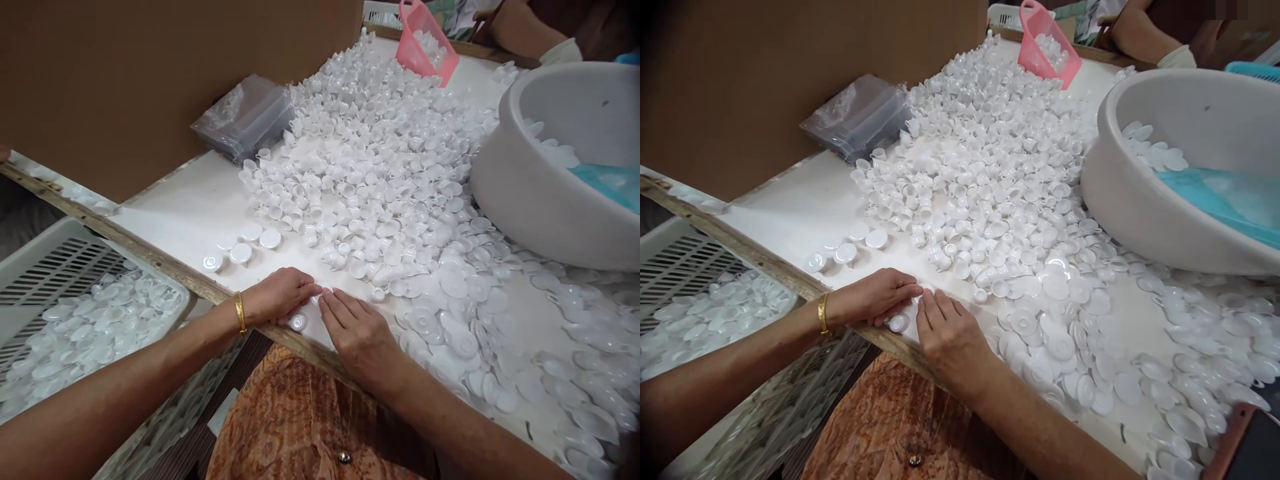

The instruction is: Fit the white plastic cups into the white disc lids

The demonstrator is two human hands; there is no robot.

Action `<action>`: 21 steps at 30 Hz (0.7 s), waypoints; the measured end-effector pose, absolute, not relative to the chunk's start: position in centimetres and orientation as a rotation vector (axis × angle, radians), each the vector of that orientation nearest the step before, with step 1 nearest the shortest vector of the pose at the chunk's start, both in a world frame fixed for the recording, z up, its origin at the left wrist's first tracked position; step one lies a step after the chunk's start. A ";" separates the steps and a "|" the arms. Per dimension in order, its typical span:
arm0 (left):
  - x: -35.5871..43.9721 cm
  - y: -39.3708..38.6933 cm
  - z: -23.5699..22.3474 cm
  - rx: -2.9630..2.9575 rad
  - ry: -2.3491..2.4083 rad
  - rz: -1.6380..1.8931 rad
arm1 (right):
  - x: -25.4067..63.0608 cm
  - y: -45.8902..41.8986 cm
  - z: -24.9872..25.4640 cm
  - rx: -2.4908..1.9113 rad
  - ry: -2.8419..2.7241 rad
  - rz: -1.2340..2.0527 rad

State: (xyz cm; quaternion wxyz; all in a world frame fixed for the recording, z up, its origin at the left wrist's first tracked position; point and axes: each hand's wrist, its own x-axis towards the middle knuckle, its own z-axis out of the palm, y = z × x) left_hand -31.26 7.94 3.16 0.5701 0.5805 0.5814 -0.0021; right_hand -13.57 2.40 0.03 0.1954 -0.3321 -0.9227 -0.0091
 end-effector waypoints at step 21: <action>-29.0 8.6 2.7 2.183 2.038 0.371 | -13.8 2.0 -0.5 -1.081 -2.268 0.446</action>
